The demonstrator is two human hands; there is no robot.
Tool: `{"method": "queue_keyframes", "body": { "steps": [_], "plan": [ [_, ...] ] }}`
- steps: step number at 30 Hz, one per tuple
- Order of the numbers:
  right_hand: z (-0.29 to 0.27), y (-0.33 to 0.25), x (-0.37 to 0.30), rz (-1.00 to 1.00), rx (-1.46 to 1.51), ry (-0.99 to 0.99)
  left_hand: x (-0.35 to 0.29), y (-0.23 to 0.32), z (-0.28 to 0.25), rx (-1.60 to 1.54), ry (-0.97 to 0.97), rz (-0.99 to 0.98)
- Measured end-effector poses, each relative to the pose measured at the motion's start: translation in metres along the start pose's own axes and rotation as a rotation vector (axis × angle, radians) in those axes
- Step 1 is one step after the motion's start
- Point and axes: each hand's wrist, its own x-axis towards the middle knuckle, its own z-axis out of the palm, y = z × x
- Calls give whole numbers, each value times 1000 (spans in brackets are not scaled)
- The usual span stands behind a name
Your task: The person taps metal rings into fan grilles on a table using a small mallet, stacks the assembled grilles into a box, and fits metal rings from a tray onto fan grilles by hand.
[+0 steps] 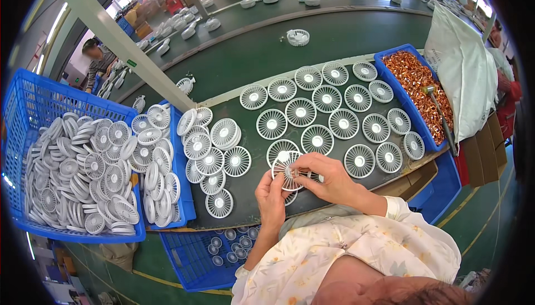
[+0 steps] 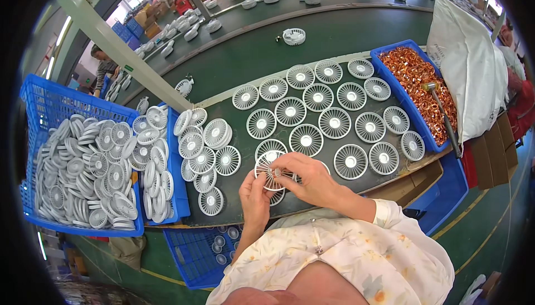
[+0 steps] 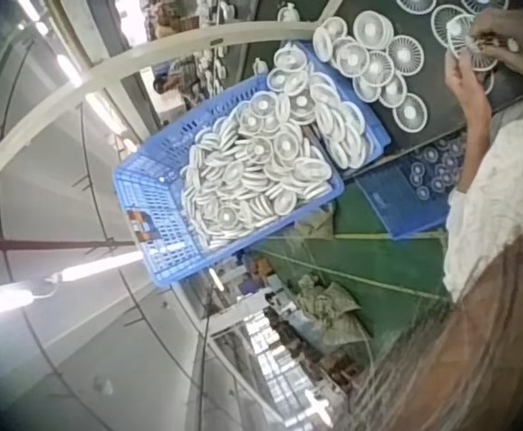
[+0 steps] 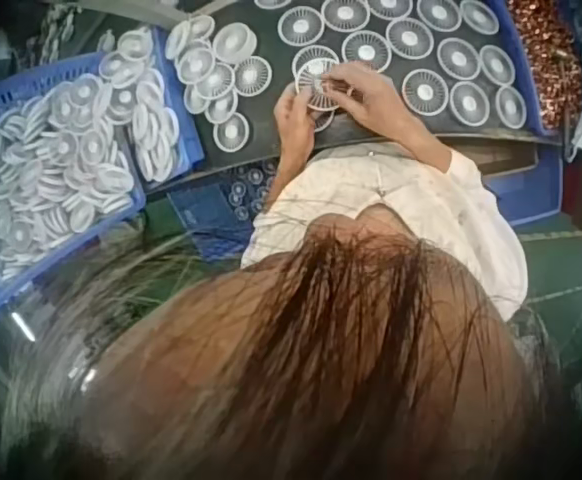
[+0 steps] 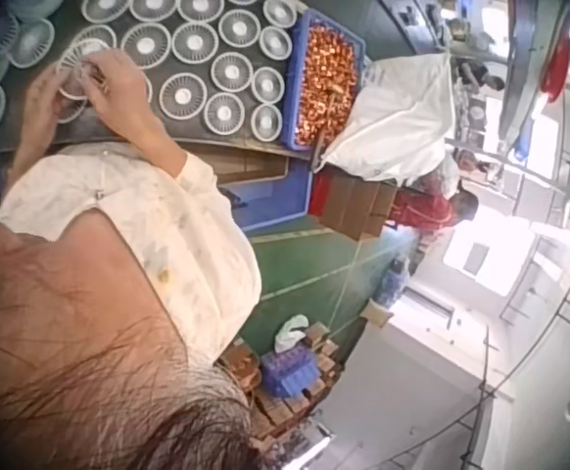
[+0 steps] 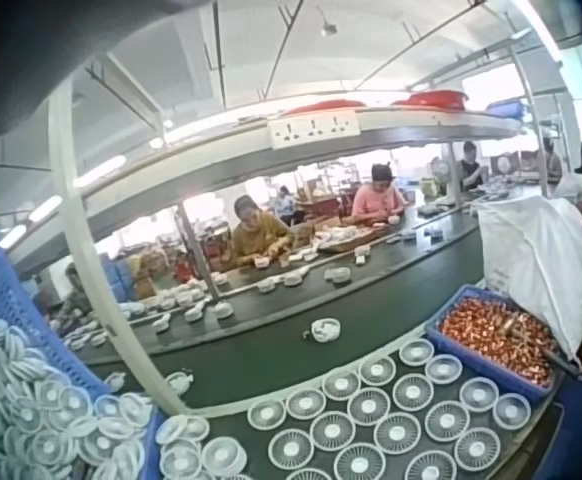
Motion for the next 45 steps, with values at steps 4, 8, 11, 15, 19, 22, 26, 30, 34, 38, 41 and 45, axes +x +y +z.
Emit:
{"method": "queue_keyframes", "body": {
  "steps": [4, 8, 11, 15, 19, 22, 26, 30, 34, 38, 41, 45],
  "plan": [
    [-1, 15, -4, -212, -404, 17, 1, -4, 9, 79, -6, -3],
    [-2, 29, -11, -203, -458, 2, 1, -10, 9, 264, 29, 17],
    [-1, 35, -8, -267, -455, -122, -2, -6, 7, 315, 88, 46],
    [-3, 42, -12, -325, -352, -154, 30, -25, -29, 251, -150, 67],
    [-10, 46, -18, -514, -369, -138, 9, -1, -10, 496, -176, -130],
    [-19, 43, -20, -557, -363, -197, 12, 7, -5, 520, -219, -263],
    [-24, 37, -24, -533, -325, -230, 36, -17, -34, 542, -344, -265],
    [-44, 31, -32, -341, -260, -136, 42, -12, -12, 691, -476, -269],
    [-73, 12, -47, -248, -236, 72, 26, -13, 25, 540, -355, -87],
    [-152, -1, -66, -118, -451, 482, 17, -6, 40, 508, -314, 4],
    [-217, 18, -90, 16, -923, 876, 19, -6, 36, 567, -289, 11],
    [-276, 42, -142, 510, -1424, 1075, 16, 2, 74, 580, -213, 53]
  ]
}}
